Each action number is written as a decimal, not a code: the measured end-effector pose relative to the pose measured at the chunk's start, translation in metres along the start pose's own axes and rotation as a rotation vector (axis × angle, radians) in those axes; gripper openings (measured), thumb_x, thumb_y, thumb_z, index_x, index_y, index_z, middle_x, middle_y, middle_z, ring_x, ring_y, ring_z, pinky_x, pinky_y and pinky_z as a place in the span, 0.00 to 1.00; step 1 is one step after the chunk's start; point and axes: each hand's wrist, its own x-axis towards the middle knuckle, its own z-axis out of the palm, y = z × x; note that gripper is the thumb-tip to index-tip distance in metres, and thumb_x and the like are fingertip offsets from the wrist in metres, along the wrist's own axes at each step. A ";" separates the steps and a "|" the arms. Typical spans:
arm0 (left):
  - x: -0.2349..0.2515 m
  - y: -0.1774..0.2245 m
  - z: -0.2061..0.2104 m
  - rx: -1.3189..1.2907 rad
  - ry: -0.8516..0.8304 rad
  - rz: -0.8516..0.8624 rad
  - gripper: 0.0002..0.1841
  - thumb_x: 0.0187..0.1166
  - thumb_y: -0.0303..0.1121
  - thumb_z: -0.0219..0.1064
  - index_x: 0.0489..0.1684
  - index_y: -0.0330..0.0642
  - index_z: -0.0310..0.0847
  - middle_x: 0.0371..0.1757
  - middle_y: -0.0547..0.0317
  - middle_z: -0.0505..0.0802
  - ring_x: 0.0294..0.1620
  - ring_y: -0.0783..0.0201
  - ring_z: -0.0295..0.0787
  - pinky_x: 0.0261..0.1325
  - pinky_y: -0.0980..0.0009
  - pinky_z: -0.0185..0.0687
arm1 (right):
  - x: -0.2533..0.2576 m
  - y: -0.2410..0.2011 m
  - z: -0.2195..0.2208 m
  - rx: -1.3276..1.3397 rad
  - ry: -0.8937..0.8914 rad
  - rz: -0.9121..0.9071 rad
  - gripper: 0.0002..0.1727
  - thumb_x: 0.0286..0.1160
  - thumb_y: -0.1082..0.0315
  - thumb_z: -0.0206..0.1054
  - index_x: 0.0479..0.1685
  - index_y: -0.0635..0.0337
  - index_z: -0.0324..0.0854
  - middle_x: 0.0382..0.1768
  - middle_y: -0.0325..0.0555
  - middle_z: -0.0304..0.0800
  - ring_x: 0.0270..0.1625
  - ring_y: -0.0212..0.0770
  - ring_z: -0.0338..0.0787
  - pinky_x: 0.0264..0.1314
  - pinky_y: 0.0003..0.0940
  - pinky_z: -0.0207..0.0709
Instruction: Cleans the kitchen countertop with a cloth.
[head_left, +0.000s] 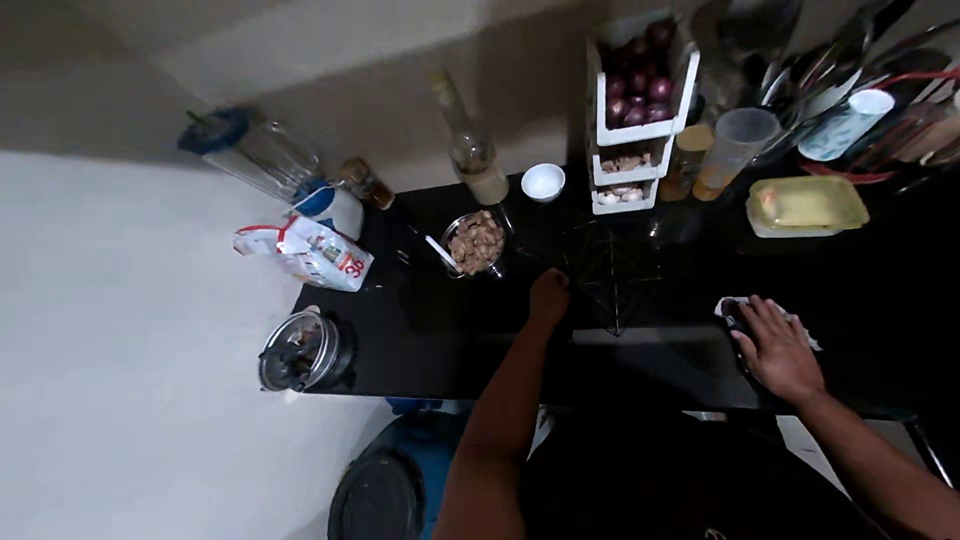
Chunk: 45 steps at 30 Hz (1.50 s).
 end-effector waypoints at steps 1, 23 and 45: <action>-0.002 -0.002 -0.007 0.008 -0.003 0.009 0.17 0.93 0.34 0.53 0.68 0.33 0.81 0.68 0.38 0.87 0.74 0.47 0.83 0.79 0.51 0.74 | 0.000 0.000 0.002 -0.005 0.008 0.004 0.41 0.88 0.39 0.38 0.90 0.59 0.65 0.91 0.58 0.60 0.94 0.63 0.56 0.93 0.70 0.39; 0.096 -0.040 -0.054 0.077 0.057 -0.226 0.21 0.93 0.37 0.53 0.69 0.27 0.78 0.72 0.30 0.84 0.76 0.39 0.80 0.79 0.44 0.72 | 0.002 0.005 0.005 -0.045 0.047 0.024 0.44 0.86 0.34 0.35 0.89 0.56 0.68 0.90 0.54 0.65 0.93 0.61 0.59 0.93 0.68 0.43; 0.089 -0.032 -0.035 0.305 0.172 -0.312 0.22 0.93 0.39 0.50 0.75 0.32 0.73 0.69 0.31 0.85 0.70 0.35 0.85 0.67 0.38 0.80 | 0.107 -0.016 0.010 -0.017 -0.026 0.168 0.44 0.89 0.37 0.41 0.94 0.63 0.55 0.93 0.66 0.50 0.96 0.67 0.47 0.94 0.70 0.32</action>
